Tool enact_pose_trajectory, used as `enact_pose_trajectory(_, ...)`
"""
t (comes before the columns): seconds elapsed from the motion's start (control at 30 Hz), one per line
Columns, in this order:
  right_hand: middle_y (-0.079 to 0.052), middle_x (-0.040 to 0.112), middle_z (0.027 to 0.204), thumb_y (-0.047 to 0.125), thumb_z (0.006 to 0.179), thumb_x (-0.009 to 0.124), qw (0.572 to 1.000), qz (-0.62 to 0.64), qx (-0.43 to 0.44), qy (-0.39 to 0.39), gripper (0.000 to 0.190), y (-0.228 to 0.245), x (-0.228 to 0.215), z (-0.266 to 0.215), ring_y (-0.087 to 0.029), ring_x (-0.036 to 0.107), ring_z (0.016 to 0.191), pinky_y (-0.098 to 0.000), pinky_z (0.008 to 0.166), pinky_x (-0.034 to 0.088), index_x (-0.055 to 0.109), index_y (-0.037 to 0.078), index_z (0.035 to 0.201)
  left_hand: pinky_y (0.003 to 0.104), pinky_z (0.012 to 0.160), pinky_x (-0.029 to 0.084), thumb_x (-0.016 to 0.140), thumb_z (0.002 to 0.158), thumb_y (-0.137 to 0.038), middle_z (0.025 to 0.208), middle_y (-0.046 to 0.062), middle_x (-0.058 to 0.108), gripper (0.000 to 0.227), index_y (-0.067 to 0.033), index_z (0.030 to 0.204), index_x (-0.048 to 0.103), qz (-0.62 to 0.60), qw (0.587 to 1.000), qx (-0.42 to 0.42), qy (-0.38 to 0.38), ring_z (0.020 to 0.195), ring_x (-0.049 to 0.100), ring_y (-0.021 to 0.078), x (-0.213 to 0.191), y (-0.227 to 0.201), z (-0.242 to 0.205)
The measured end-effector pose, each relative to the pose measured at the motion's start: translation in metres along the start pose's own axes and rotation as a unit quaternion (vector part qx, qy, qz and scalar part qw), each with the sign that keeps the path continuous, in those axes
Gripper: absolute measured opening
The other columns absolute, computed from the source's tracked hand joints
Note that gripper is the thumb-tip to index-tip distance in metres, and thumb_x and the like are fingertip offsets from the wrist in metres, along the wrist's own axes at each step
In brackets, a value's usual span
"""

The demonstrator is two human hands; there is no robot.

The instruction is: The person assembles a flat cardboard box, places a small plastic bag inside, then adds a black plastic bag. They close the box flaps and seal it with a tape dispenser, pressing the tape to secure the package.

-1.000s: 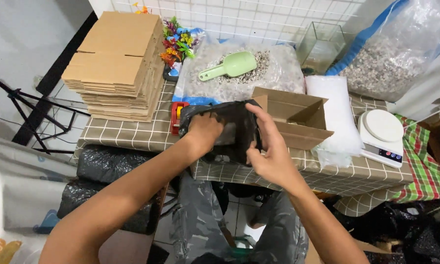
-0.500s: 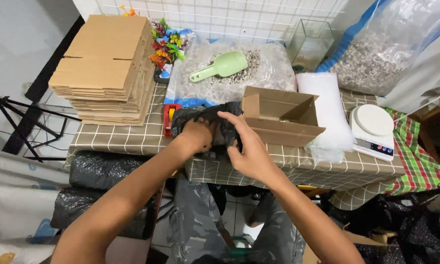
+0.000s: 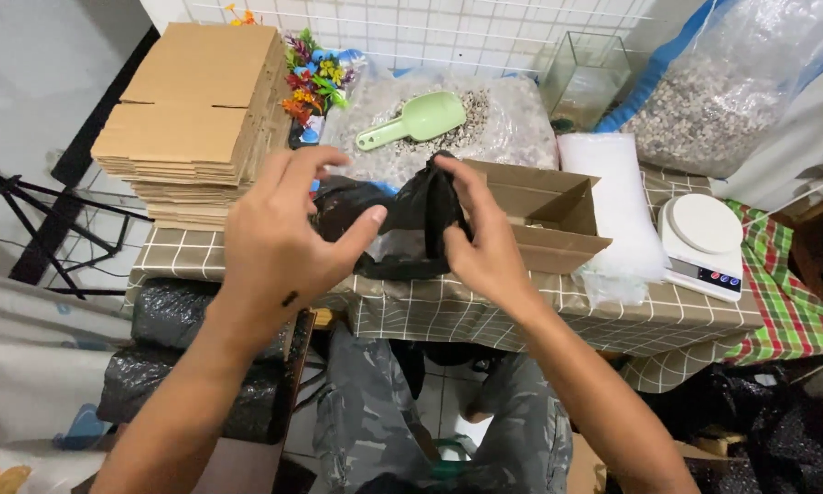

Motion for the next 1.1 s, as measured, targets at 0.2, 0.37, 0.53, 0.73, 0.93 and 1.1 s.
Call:
enact_pose_trajectory(0.2, -0.035, 0.046, 0.149, -0.007, 0.094, 0.050, 0.999, -0.034, 0.010, -0.017, 0.058, 0.010, -0.008, 0.015, -0.057, 0.040, 0.138, -0.0679, 0.109, 0.037, 0.043, 0.004, 0.150, 0.062, 0.088, 0.054, 0.071, 0.086, -0.041, 0.120, 0.021, 0.055, 0.068, -0.0179, 0.143, 0.042, 0.144, 0.920, -0.318, 0.176, 0.099, 0.068, 0.0548, 0.056, 0.093, -0.022)
enact_pose_trajectory(0.37, -0.027, 0.057, 0.141, -0.014, 0.095, 0.050, 0.997, -0.029, -0.015, -0.073, 0.054, -0.016, -0.025, 0.040, -0.055, 0.048, 0.131, -0.0659, 0.102, 0.046, 0.055, 0.010, 0.143, 0.060, 0.084, 0.051, 0.066, 0.087, -0.012, 0.093, 0.024, 0.069, 0.044, -0.0112, 0.130, 0.057, -0.013, 0.962, -0.255, 0.093, 0.097, 0.068, 0.0544, 0.046, 0.088, 0.016)
enact_pose_trajectory(0.53, -0.024, 0.060, 0.137, -0.012, 0.094, 0.053, 0.994, -0.011, -0.011, -0.111, 0.049, -0.021, -0.027, 0.065, -0.048, 0.056, 0.127, -0.0626, 0.096, 0.053, 0.063, 0.014, 0.134, 0.033, 0.073, 0.047, 0.063, 0.086, -0.015, 0.061, -0.010, 0.053, 0.031, -0.0251, 0.115, 0.064, -0.067, 0.961, -0.267, -0.009, 0.063, 0.060, 0.0147, 0.027, 0.090, 0.042)
enact_pose_trajectory(0.73, -0.022, 0.066, 0.128, 0.013, 0.101, 0.062, 0.946, -0.279, -0.076, -0.149, 0.035, 0.018, -0.027, 0.034, -0.045, 0.064, 0.120, -0.0618, 0.094, 0.052, 0.060, 0.007, 0.136, 0.041, 0.069, 0.057, 0.078, 0.090, -0.015, 0.106, 0.027, 0.066, 0.057, -0.0034, 0.139, 0.051, -0.138, 0.954, -0.262, -0.044, 0.084, 0.068, 0.0288, 0.025, 0.084, 0.026)
enact_pose_trajectory(0.93, -0.027, 0.063, 0.122, 0.002, 0.102, 0.054, 0.934, -0.254, -0.140, -0.207, 0.035, -0.029, -0.021, -0.046, -0.047, 0.064, 0.116, -0.0555, 0.098, 0.054, 0.054, -0.006, 0.136, 0.056, 0.092, 0.054, 0.078, 0.087, -0.019, 0.125, 0.038, 0.051, 0.084, 0.0035, 0.151, 0.029, -0.168, 0.933, -0.307, -0.089, 0.116, 0.057, 0.0488, 0.037, 0.063, -0.059)
enact_pose_trajectory(1.1, -0.029, 0.073, 0.078, 0.044, 0.099, 0.058, 0.931, -0.307, 0.192, -0.045, 0.058, -0.059, 0.010, -0.075, -0.057, 0.071, 0.078, -0.0661, 0.071, 0.052, 0.049, 0.006, 0.142, 0.069, 0.103, 0.042, 0.092, 0.070, -0.029, 0.135, 0.043, 0.045, 0.112, 0.0142, 0.151, 0.028, -0.116, 0.942, -0.309, 0.062, 0.124, 0.049, 0.0608, 0.106, 0.063, -0.094)
Point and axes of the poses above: each hand's wrist, its own z-axis towards the middle knuckle, its own x-axis out of the palm, y = z × x, the point moved 6 cm from there along z, towards the middle knuckle
